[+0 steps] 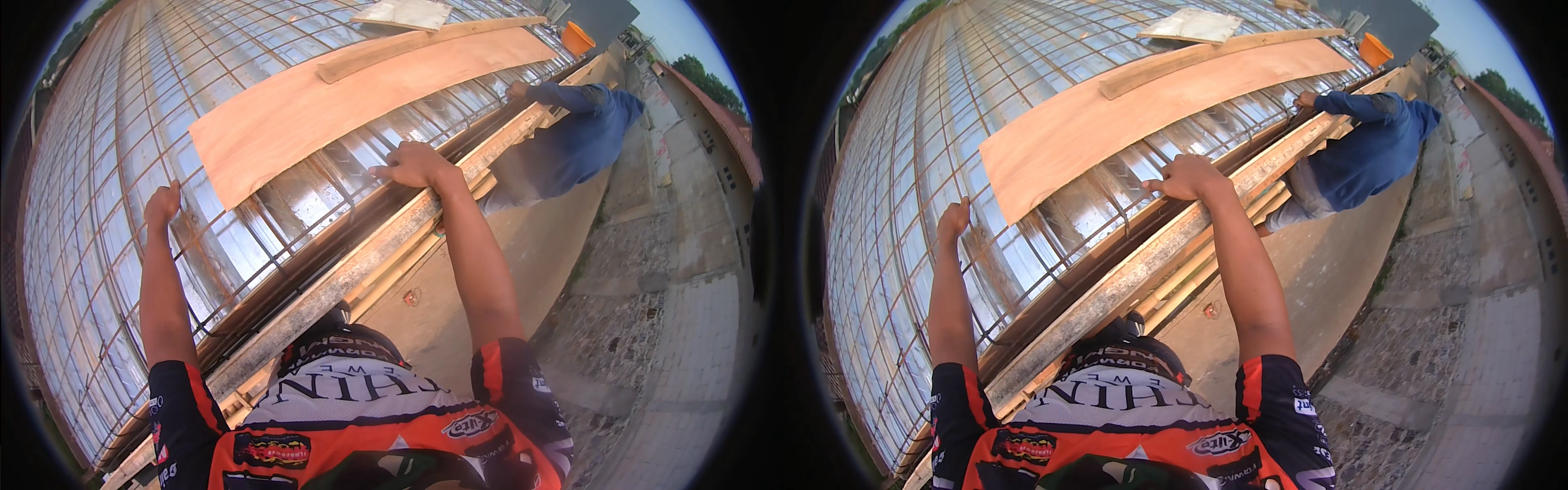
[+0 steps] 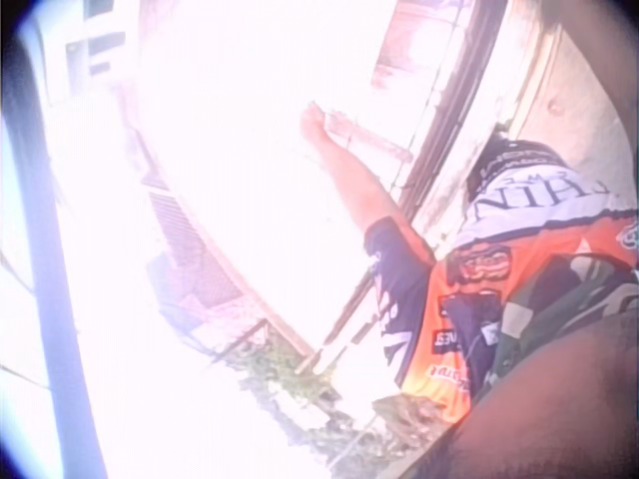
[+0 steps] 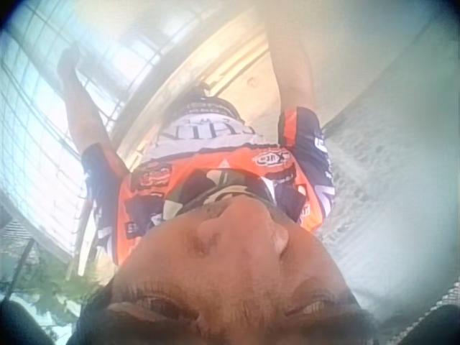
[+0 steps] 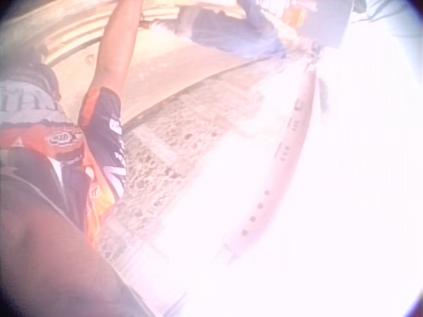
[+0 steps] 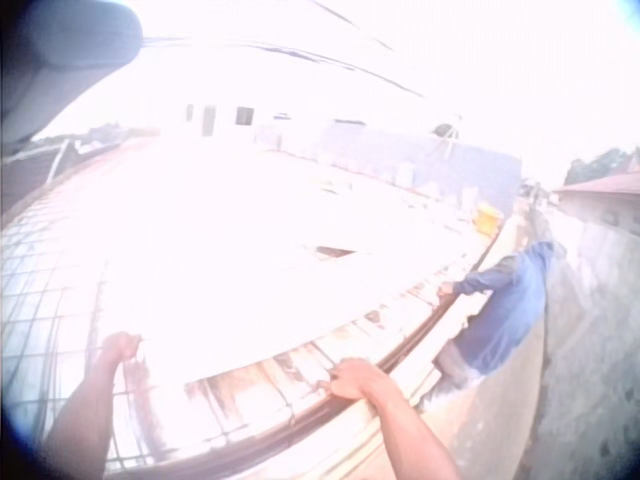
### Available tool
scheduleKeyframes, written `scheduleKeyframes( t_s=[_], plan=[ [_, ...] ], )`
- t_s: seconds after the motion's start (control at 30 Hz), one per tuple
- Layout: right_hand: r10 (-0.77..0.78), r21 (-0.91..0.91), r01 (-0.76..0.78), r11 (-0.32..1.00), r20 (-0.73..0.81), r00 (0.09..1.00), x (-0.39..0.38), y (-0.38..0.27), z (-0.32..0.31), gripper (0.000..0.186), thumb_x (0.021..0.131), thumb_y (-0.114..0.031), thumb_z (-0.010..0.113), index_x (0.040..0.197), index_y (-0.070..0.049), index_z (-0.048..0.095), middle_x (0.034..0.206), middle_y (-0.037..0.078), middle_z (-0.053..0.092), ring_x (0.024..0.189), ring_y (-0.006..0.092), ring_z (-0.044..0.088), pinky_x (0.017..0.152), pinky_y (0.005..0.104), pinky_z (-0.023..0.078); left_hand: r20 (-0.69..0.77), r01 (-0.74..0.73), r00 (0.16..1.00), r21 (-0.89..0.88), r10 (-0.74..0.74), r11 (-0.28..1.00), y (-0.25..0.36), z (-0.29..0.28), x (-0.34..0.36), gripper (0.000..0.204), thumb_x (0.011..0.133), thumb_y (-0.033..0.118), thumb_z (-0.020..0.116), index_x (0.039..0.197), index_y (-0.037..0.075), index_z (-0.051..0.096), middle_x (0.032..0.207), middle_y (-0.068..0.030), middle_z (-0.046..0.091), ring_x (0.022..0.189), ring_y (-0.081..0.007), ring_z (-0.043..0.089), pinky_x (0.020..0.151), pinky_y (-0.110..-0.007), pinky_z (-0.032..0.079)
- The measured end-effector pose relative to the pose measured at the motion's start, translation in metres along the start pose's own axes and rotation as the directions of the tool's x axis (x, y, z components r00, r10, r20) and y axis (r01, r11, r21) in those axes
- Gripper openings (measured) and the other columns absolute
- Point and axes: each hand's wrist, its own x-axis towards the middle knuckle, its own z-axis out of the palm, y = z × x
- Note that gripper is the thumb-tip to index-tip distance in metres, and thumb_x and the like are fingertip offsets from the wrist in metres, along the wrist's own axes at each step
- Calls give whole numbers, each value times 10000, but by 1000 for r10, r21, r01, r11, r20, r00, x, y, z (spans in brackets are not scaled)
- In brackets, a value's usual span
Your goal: The person positions and secures large wooden sheets onto a metal roof grid using a hammer and nails. They repeatedly lift the sheets, align them with the grid, and hammer nails to fasten them in place.
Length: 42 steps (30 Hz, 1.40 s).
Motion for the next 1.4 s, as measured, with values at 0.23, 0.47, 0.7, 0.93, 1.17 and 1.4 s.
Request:
scheduleKeyframes(
  t_s=[0.23,0.47,0.7,0.93,1.17,1.4],
  plan=[
    [15,14,-15,1000,23,1000,-3,-4,-4,777,909,-728,452,1242,-70,696,1263,209,642,1226,352,576,1040,451,449,8,-4,1000,15,4,1000,0,0,-1,754,979,584,318,1284,-31,630,1294,-281,622,1255,-416,576,1068,-504,431],
    [22,83,-19,996,-27,999,-5,-3,-2,702,894,-674,523,1135,-52,740,1244,217,633,1195,384,567,1031,431,432,18,4,1000,15,-4,1000,-5,4,8,767,975,593,324,1288,-40,622,1298,-287,616,1260,-417,572,1069,-503,429],
    [5,29,-4,1000,-36,999,-3,-3,-1,760,909,-715,470,1197,-58,720,1243,220,651,1213,367,583,1045,445,451,-12,18,1000,18,-18,1000,0,0,1,755,970,594,322,1275,-20,637,1289,-277,625,1251,-418,577,1066,-501,431],
    [12,90,-6,996,-63,998,-1,-4,0,640,896,-633,566,1045,-39,753,1140,219,651,1148,371,580,994,430,451,-29,17,999,-9,-18,1000,-3,4,3,727,969,590,339,1231,0,673,1251,-269,648,1215,-424,599,1053,-496,443],
    [-7,59,10,998,-57,998,0,-2,0,660,876,-664,580,1075,-62,760,1123,213,668,1136,362,599,1018,429,445,-31,43,999,-2,-43,999,-5,6,6,721,970,598,343,1235,17,676,1266,-244,651,1220,-415,600,1048,-498,448],
    [2,71,3,998,-70,998,-1,-4,0,641,871,-645,600,1076,-58,757,1146,214,667,1158,364,593,1023,428,444,-9,70,997,12,-70,997,-4,7,8,722,969,604,342,1249,23,668,1270,-234,653,1223,-412,598,1047,-503,449]
  ],
)
